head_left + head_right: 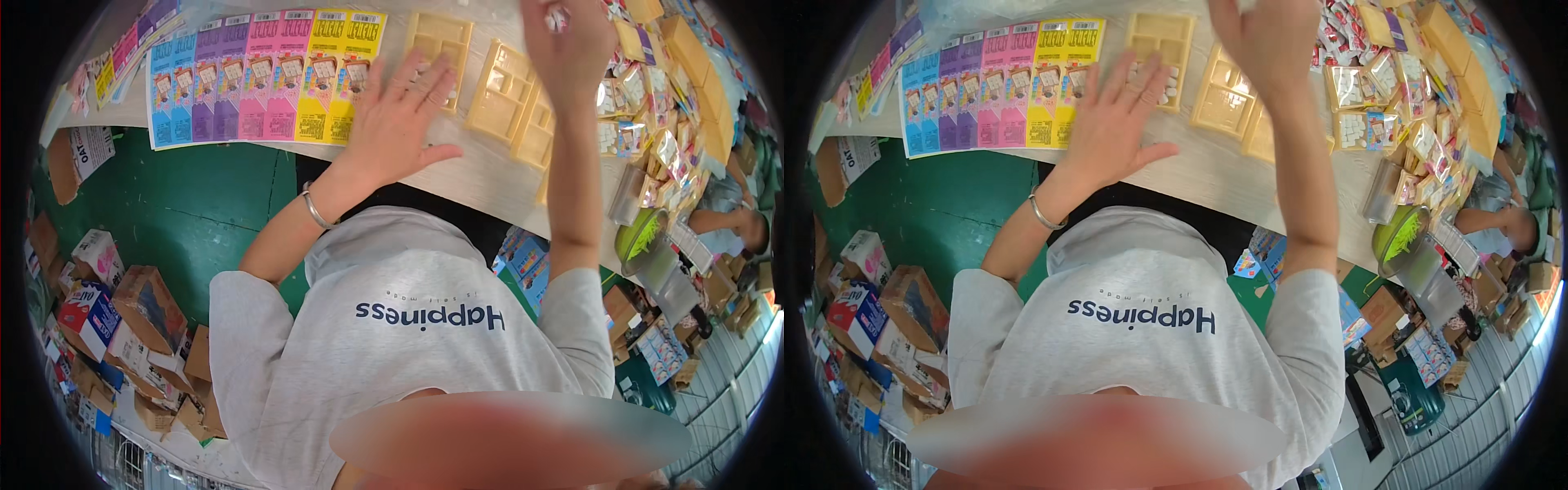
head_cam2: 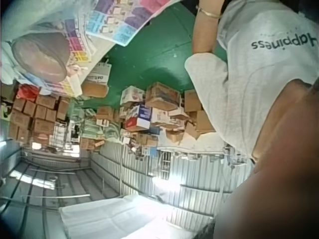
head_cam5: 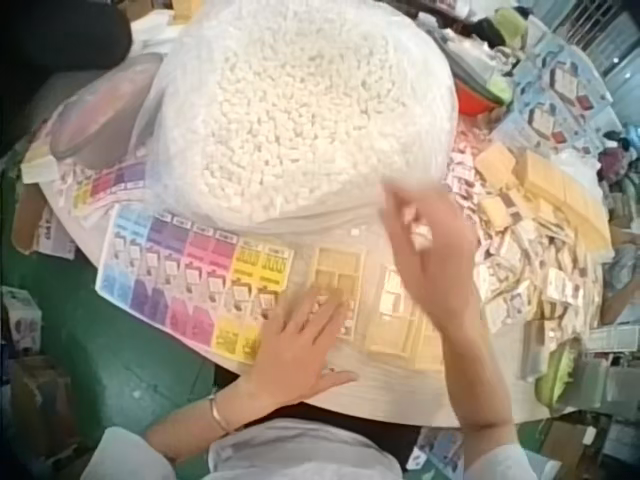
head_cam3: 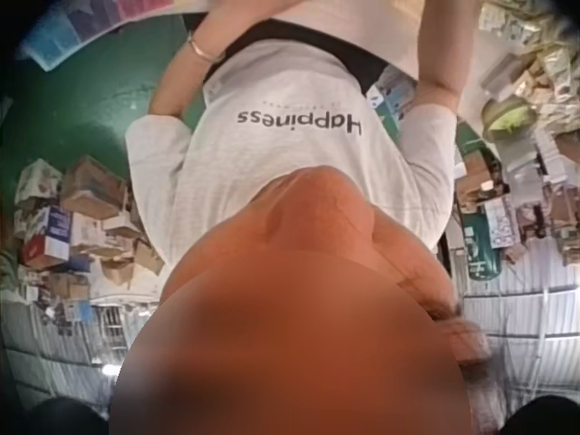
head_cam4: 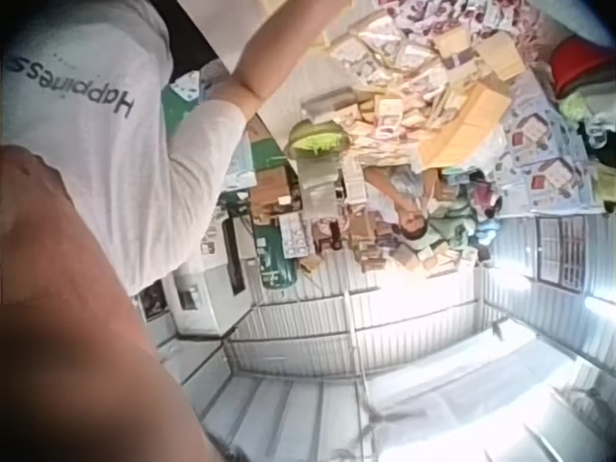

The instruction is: Filling plastic trays with foam pieces and sealing them with decorative labels.

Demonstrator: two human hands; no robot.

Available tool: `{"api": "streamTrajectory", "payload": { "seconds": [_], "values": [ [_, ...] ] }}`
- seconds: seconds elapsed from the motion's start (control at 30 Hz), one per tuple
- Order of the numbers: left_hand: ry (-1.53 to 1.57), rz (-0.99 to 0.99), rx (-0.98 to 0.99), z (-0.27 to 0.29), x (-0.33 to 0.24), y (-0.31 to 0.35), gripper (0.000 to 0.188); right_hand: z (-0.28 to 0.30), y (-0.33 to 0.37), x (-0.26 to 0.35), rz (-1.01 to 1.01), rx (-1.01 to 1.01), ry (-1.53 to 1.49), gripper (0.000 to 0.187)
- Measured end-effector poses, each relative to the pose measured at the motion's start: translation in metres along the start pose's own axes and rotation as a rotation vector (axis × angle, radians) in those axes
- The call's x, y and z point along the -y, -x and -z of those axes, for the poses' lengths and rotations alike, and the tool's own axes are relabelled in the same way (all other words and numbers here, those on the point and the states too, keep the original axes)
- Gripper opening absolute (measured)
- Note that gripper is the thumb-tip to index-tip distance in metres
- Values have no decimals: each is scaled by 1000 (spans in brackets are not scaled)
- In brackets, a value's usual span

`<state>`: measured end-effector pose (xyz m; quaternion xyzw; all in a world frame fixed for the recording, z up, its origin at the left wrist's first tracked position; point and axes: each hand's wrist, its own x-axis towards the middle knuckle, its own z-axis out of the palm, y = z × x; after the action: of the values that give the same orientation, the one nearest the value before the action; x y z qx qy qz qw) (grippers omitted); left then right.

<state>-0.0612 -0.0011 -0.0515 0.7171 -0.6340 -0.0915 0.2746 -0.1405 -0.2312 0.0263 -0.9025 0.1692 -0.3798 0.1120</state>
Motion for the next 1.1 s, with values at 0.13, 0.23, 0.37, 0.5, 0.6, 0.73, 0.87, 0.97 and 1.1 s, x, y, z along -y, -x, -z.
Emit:
{"api": "streamTrajectory", "payload": {
  "seconds": [0.13,0.23,0.37,0.5,0.6,0.73,0.87,0.97,1.1],
  "values": [
    [-116,33,46,-20,3,-5,96,-56,-137,-15,139,75,19,29],
    [-100,56,42,-18,1,-6,96,-109,-177,-15,106,451,283,42],
    [51,137,62,2,-3,6,101,-112,-173,46,-69,657,460,42],
    [71,140,55,13,-2,15,97,-162,-175,-30,-90,670,289,33],
    [67,123,38,21,0,19,96,-184,-186,-64,88,391,369,30],
    [116,91,4,22,2,11,91,-158,-208,-102,143,148,244,30],
    [94,161,-105,24,7,25,83,-54,-168,16,-529,345,-501,34],
    [126,95,-177,13,2,6,76,5,-80,-22,-252,413,-438,32],
    [85,57,-183,-7,-9,-6,71,15,67,-6,-642,617,-240,18]
  ]
}}
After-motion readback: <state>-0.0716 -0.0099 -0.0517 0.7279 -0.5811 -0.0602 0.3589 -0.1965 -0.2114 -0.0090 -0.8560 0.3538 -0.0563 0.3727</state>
